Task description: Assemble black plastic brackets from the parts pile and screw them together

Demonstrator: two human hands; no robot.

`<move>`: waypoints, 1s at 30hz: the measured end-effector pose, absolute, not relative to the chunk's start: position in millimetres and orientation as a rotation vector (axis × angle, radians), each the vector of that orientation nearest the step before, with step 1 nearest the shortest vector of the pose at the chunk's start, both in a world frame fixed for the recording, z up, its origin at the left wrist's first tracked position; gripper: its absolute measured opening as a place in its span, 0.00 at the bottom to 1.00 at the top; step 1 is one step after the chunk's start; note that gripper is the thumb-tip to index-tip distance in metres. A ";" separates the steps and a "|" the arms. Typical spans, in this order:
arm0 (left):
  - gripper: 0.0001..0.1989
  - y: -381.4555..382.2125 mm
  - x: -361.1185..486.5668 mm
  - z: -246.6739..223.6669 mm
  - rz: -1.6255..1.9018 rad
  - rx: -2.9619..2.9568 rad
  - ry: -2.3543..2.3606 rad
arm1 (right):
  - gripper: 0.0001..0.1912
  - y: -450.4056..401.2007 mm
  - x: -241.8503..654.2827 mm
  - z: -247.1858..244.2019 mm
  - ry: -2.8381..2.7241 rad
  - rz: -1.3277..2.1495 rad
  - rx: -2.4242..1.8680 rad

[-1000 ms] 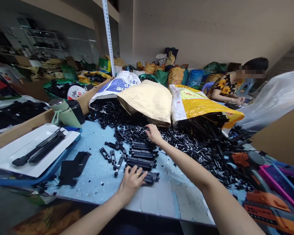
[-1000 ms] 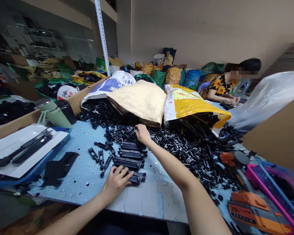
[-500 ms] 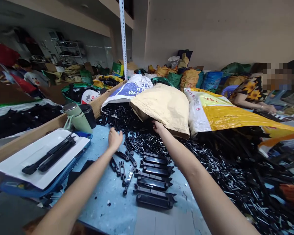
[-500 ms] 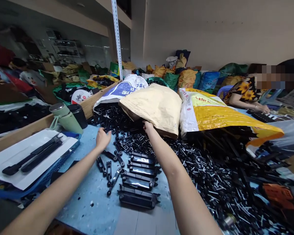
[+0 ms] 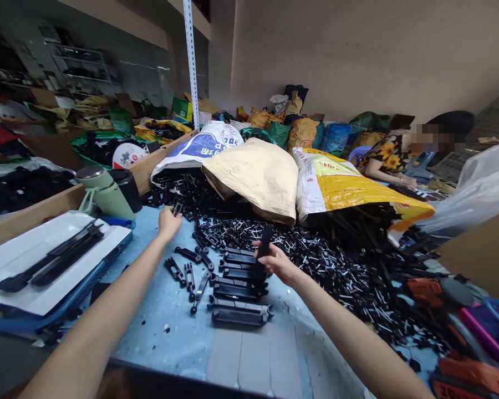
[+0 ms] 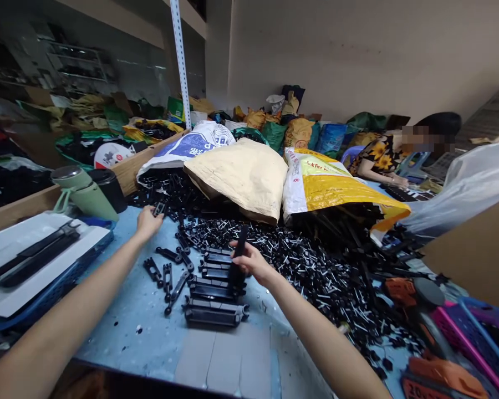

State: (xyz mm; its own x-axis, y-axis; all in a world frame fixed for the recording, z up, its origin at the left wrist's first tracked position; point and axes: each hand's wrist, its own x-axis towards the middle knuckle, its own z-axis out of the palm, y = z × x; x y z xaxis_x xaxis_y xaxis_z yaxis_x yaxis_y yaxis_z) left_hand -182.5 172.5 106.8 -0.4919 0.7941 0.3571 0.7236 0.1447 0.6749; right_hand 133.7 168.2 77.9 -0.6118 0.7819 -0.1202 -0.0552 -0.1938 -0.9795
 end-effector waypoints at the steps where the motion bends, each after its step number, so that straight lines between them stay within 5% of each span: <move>1: 0.12 157.9 -174.8 105.4 1.228 1.532 2.302 | 0.21 157.3 148.3 80.2 -1.566 1.783 -0.870; 5: 0.04 72.5 -112.7 92.9 0.917 1.778 1.997 | 0.15 112.0 205.8 87.0 -2.041 1.250 -1.049; 9: 0.06 -8.4 -39.4 68.7 0.736 1.977 1.747 | 0.11 62.3 236.4 68.9 -2.329 0.414 -1.542; 13: 0.06 -39.1 0.9 37.7 0.586 2.205 1.832 | 0.25 16.6 236.5 36.1 -2.554 0.112 -1.368; 15: 0.06 -43.1 9.1 26.4 0.539 2.334 1.879 | 0.30 3.8 231.6 26.6 -2.607 0.132 -1.227; 19: 0.04 -48.3 14.3 20.6 0.604 2.341 1.806 | 0.22 1.5 219.6 28.3 -2.429 0.383 -1.277; 26: 0.17 -44.5 30.2 48.0 1.087 1.568 1.492 | 0.27 -0.3 192.2 41.9 -1.566 1.586 -1.153; 30: 0.17 -37.6 35.4 60.4 1.173 1.617 1.463 | 0.25 0.7 192.6 44.9 -1.540 1.594 -0.995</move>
